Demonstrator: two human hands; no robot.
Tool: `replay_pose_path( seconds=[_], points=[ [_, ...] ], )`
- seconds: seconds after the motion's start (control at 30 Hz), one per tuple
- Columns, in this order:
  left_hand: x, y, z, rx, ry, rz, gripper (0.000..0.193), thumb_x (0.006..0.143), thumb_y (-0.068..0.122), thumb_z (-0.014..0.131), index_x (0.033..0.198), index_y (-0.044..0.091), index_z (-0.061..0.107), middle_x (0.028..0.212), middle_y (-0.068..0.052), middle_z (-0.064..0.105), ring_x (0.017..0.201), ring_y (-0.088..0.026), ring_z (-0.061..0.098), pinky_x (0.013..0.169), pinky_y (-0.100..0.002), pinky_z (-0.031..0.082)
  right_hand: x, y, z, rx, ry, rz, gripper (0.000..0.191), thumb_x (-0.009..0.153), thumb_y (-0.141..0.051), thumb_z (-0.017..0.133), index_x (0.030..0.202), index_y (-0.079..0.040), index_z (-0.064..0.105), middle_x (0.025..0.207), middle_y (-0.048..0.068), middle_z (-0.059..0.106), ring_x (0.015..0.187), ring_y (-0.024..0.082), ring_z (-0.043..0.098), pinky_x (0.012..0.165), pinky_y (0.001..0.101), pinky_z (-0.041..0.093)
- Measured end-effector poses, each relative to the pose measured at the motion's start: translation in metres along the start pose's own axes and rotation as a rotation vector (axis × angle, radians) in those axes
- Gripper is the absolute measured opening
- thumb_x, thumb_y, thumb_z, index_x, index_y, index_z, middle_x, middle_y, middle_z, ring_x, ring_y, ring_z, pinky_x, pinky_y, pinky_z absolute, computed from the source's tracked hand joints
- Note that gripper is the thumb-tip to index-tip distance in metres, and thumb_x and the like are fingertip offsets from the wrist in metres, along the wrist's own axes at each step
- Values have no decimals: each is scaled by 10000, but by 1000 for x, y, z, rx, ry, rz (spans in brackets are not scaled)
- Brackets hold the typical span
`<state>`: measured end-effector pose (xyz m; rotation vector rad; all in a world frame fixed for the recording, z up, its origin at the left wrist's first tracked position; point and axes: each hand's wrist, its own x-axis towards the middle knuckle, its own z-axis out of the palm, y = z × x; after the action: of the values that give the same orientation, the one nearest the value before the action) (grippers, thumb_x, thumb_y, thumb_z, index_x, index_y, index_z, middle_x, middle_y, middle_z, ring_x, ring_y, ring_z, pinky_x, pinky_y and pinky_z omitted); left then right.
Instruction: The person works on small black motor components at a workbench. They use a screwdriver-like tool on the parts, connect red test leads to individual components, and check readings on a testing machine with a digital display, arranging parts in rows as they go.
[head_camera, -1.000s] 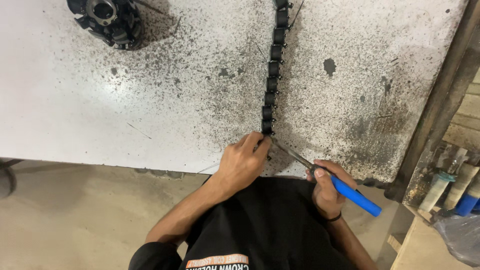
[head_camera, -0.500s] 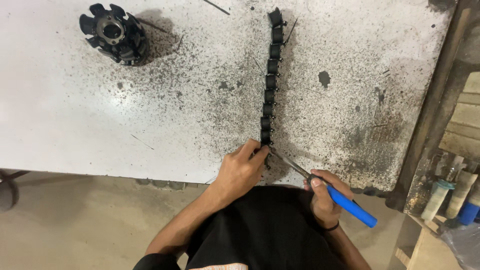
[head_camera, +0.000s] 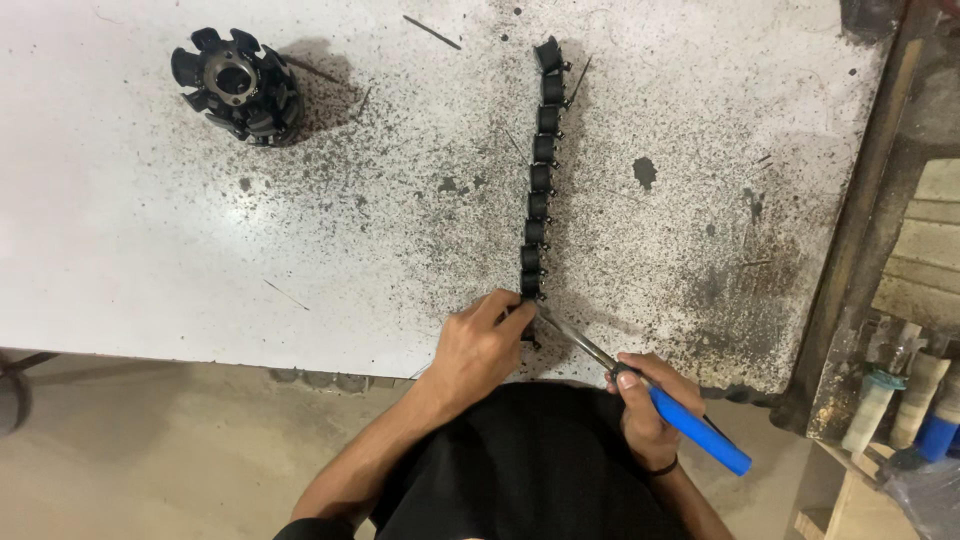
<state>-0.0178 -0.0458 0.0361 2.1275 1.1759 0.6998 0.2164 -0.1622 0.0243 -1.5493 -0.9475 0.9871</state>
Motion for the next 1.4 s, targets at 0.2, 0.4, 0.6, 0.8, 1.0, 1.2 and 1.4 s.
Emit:
replay_pose_path(
  seconds=[0.2, 0.4, 0.6, 0.8, 1.0, 1.2, 1.4],
  points=[
    [6, 4, -6, 35, -5, -16, 335, 770, -92, 703, 1088, 4, 746, 1002, -66, 638, 756, -194, 711, 499, -291, 573, 2, 0, 0, 113, 108, 18, 224, 901, -53, 657, 1049, 113, 688, 890, 193, 704, 709, 210, 687, 650, 298, 560],
    [10, 5, -14, -47, -28, -11, 271, 806, -1, 758, 1077, 2, 736, 975, -80, 625, 732, -217, 697, 577, -338, 585, -1, -3, 0, 32, 96, 49, 229, 881, -45, 641, 1040, 111, 696, 851, 188, 709, 686, 210, 694, 635, 296, 564],
    [8, 1, -13, -91, 27, -22, 212, 843, 4, 762, 1053, 32, 750, 1021, -81, 684, 783, -252, 724, 627, -350, 602, 0, 0, 0, 26, 25, -10, 224, 879, -60, 650, 1023, 106, 696, 837, 185, 712, 666, 204, 686, 622, 288, 556],
    [7, -4, -5, -75, 37, -34, 169, 859, 0, 772, 1025, 30, 764, 1028, -94, 708, 738, -214, 737, 564, -295, 605, 1, 3, 2, 125, 72, 4, 238, 868, -57, 664, 1029, 116, 695, 825, 185, 707, 646, 204, 678, 595, 287, 546],
    [7, -4, -5, -107, 44, -56, 178, 835, -5, 774, 1008, 36, 783, 980, -78, 723, 661, -217, 717, 549, -324, 597, 2, -9, 4, 47, 77, 71, 237, 875, -50, 657, 1043, 110, 701, 846, 186, 716, 680, 203, 690, 631, 290, 557],
    [16, 0, -11, -114, 49, -34, 147, 854, 2, 777, 992, 39, 744, 986, -87, 700, 681, -248, 713, 552, -343, 577, 7, -14, -3, -104, -27, -108, 233, 886, -71, 682, 1046, 98, 701, 880, 176, 721, 691, 226, 691, 641, 296, 555],
    [-2, 10, -26, -160, 91, -90, 191, 839, -7, 759, 1012, 50, 703, 997, -93, 675, 728, -252, 712, 616, -347, 601, -3, 0, -18, 255, 135, 94, 230, 911, -65, 658, 1071, 98, 676, 946, 187, 676, 749, 235, 667, 670, 322, 552]
  ],
)
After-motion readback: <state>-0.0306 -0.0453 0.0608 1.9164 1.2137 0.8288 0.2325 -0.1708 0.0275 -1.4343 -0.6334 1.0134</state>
